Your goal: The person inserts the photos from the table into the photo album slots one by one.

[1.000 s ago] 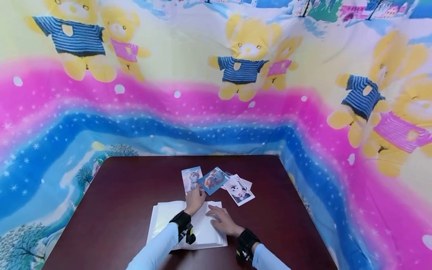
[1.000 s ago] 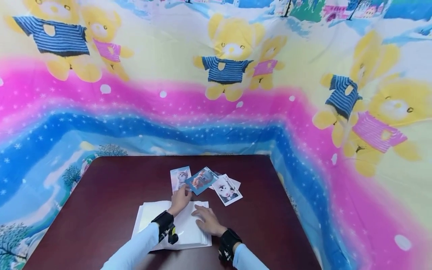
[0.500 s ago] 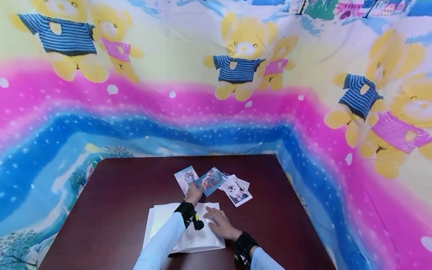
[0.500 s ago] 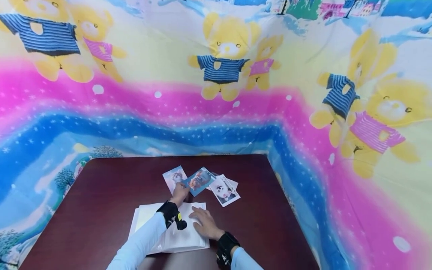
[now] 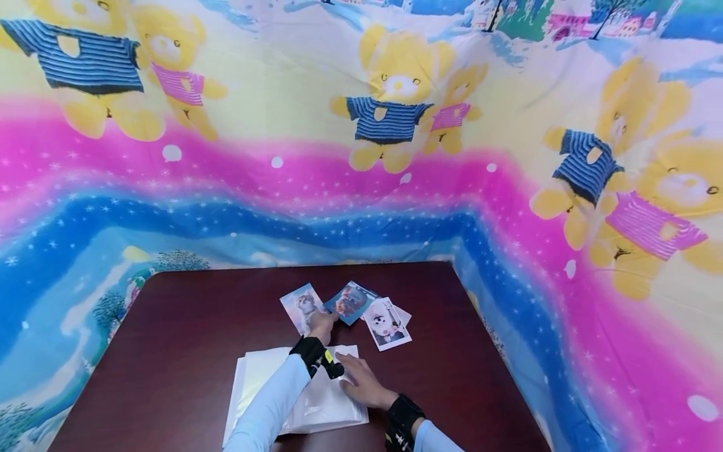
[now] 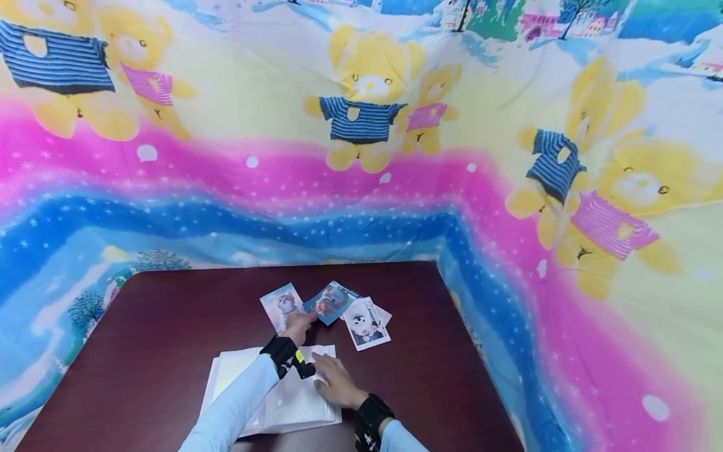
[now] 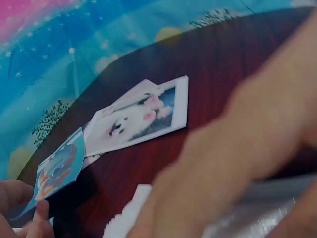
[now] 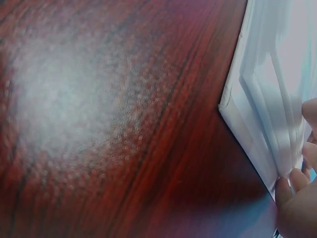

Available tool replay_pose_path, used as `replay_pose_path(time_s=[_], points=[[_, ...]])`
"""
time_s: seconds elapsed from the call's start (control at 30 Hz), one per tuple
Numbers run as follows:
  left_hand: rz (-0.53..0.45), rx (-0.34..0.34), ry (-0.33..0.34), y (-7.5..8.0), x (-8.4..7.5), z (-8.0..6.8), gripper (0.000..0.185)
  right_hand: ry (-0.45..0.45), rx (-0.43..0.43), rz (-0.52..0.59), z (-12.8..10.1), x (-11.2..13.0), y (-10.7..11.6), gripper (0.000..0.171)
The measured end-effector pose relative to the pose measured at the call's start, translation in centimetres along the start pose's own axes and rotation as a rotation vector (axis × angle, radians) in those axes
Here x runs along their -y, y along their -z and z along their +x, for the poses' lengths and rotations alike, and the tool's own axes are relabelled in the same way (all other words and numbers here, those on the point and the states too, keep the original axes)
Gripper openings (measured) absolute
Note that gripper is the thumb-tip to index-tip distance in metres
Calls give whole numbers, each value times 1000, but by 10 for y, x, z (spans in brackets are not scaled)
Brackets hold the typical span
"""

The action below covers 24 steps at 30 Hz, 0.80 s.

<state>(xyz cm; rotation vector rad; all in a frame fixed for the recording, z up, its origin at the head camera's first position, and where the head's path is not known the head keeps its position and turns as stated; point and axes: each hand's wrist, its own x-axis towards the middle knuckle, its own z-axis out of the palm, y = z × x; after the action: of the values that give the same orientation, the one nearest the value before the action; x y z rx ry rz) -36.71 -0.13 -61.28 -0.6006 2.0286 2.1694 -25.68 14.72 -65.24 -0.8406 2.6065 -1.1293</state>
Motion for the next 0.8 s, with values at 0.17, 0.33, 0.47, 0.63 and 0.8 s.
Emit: replay_pose_path(time_s=[0.17,0.33,0.47,0.63,0.8], points=[[-12,-27,24,-1,0,2,26,50,-17,-33,1,-1,-3,45],[4,2,-18,3,2,6,28,88,-28,-70,1,-1,0,37],[-50,30,14,5,-3,7,23,67,-21,-55,2,0,3,38],[178,-14,-155,1,1,6,4,83,-16,-46,1,0,1,36],[688,-186,-566,-6,12,13,38,173,-56,-73,0,-1,-2,29]])
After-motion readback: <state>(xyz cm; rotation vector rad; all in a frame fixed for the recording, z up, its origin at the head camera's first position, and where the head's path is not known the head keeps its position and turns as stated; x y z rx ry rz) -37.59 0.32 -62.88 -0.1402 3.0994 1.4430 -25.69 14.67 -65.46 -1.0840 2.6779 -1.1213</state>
